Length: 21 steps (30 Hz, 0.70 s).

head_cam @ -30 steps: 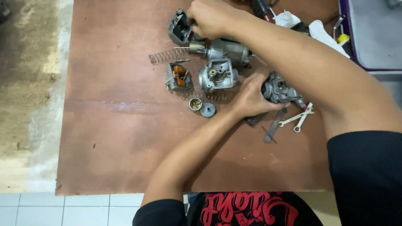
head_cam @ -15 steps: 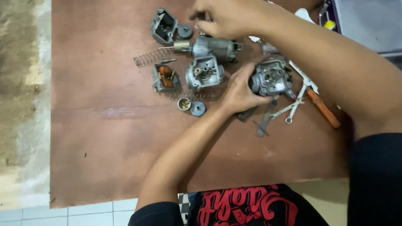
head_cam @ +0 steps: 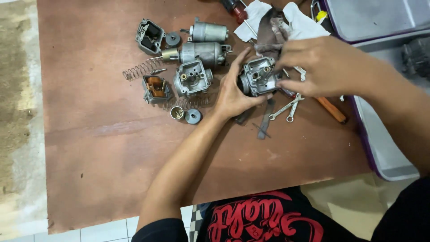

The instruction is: Dismantling and examining various components of multiple carburetors on a workbench.

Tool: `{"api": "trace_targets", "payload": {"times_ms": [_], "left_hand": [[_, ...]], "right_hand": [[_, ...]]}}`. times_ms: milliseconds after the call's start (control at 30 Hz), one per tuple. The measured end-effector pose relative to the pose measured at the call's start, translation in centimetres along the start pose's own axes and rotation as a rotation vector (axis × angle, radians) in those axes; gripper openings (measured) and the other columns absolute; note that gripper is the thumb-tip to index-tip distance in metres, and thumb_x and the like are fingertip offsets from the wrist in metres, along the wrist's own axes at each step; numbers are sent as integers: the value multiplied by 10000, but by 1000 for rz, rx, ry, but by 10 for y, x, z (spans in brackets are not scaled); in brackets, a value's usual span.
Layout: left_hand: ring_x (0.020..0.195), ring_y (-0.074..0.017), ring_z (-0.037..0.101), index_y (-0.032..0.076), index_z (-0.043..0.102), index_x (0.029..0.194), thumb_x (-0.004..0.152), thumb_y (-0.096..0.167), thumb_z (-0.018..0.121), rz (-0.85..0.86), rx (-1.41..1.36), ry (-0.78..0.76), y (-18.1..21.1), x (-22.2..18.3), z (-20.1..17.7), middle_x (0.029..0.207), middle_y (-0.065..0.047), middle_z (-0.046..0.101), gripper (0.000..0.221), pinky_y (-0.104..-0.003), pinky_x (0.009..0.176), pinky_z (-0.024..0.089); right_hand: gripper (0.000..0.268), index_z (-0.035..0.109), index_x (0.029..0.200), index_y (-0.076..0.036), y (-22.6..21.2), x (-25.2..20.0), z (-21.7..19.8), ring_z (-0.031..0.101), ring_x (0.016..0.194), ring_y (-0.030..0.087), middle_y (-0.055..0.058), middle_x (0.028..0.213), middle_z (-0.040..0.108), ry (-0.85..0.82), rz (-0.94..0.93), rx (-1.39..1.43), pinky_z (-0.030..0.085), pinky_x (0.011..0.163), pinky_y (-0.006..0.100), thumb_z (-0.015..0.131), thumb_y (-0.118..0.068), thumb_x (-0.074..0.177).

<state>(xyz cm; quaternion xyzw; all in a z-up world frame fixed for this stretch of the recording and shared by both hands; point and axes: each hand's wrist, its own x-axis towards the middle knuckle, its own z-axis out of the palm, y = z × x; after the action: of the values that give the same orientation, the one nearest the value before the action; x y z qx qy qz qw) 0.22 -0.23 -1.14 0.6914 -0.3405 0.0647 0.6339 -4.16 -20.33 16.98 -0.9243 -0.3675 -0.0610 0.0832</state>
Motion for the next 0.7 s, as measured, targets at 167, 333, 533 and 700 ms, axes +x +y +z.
{"api": "trace_targets", "payload": {"times_ms": [167,333,533,700], "left_hand": [[1318,-342,672,75,287,1571,623,221,985,2,-12,-2,4,0,-1,1440,-189,628,1187,-483,1180,556],[1275,-261,674,131,411,1567,603,183,1031,-19,-118,71,-3,-2,1,1395,-67,680,1148,-423,1149,507],[1347,-368,648,81,287,1568,627,228,991,2,-35,-1,-4,-1,1,1461,-211,603,1185,-550,1175,560],[1374,-375,615,47,302,1558,623,243,995,23,-19,7,-8,-1,3,1502,-220,551,1180,-545,1219,519]], "right_hand": [[250,766,1045,-28,4,-17,29,622,538,154,29,847,683,-83,35,5,554,515,274,771,-108,808],[156,700,909,-99,20,-25,63,702,920,241,11,975,662,11,-118,-59,552,795,351,709,-255,918],[86,738,884,-41,6,-14,33,649,640,175,65,842,727,-8,-89,-77,579,618,275,763,-42,801],[61,754,931,-13,22,0,1,554,565,146,74,872,733,79,-64,-79,431,483,243,773,-52,888]]}}
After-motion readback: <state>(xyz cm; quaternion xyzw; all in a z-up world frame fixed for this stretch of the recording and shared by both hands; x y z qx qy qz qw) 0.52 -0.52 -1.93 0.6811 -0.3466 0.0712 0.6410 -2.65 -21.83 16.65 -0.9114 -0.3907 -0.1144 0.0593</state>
